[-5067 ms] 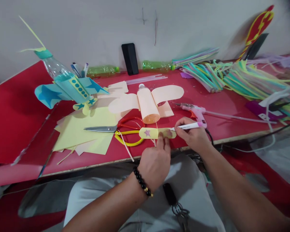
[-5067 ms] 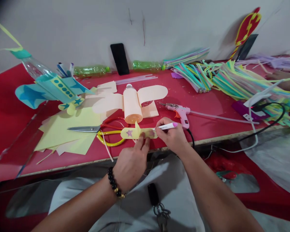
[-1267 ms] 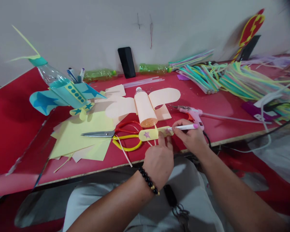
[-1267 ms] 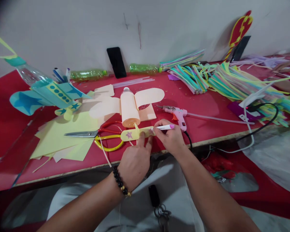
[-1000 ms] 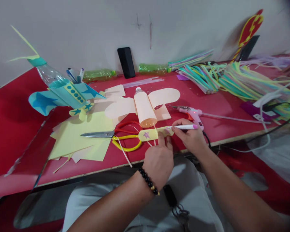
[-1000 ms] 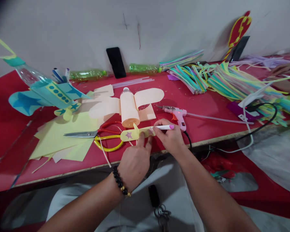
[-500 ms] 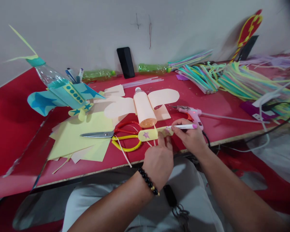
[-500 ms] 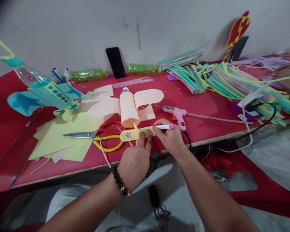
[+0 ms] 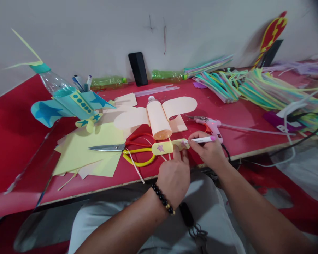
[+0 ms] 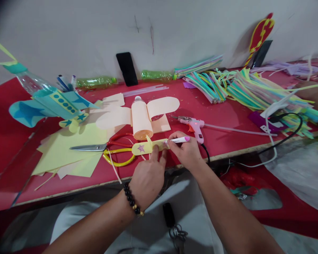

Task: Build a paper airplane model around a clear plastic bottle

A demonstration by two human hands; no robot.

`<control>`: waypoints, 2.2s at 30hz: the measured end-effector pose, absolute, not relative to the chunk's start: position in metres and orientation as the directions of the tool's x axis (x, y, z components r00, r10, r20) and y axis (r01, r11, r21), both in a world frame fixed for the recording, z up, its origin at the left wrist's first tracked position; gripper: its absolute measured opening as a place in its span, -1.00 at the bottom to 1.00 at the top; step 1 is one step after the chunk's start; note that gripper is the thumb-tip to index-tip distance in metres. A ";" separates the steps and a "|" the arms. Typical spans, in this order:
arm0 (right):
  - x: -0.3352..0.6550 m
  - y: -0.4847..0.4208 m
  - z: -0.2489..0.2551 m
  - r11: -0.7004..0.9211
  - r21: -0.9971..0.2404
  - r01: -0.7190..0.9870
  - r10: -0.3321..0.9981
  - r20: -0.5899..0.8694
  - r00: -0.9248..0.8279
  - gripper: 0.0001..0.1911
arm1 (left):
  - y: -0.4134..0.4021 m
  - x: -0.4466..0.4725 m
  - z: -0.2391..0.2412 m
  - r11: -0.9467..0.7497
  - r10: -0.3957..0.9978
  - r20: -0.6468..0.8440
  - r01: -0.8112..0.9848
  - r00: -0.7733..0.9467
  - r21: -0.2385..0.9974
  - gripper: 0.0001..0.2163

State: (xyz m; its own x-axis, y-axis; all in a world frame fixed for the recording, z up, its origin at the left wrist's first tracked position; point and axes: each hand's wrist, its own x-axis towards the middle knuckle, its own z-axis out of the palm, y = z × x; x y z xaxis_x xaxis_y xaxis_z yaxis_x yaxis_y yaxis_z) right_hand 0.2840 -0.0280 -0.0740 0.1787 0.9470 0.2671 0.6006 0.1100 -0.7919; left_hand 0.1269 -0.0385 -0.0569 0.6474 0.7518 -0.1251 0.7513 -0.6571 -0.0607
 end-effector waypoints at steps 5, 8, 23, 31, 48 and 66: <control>0.285 -0.030 -0.074 0.072 -0.814 0.576 0.935 0.256 0.244 -0.91 | -0.039 0.127 -0.058 -0.652 0.757 -0.129 0.754 0.641 -0.078 -0.49; 0.285 -0.030 -0.076 0.052 -0.828 0.558 0.919 0.258 0.298 -0.91 | -0.039 0.127 -0.058 -0.649 0.760 -0.119 0.757 0.639 -0.082 -0.47; 0.284 -0.029 -0.073 0.081 -0.763 0.642 0.937 0.278 0.212 -0.91 | -0.039 0.127 -0.056 -0.656 0.753 -0.123 0.753 0.646 -0.056 -0.50; 0.285 -0.030 -0.076 0.063 -0.750 0.659 0.920 0.299 0.252 -0.92 | -0.039 0.127 -0.057 -0.651 0.754 -0.144 0.758 0.640 -0.042 -0.50; 0.284 -0.031 -0.075 0.102 -0.798 0.594 0.936 0.280 0.215 -0.92 | -0.040 0.126 -0.058 -0.651 0.756 -0.109 0.758 0.645 -0.032 -0.50; 0.286 -0.029 -0.078 0.053 -0.794 0.606 0.913 0.284 0.292 -0.92 | -0.039 0.126 -0.060 -0.655 0.754 -0.083 0.755 0.651 -0.032 -0.50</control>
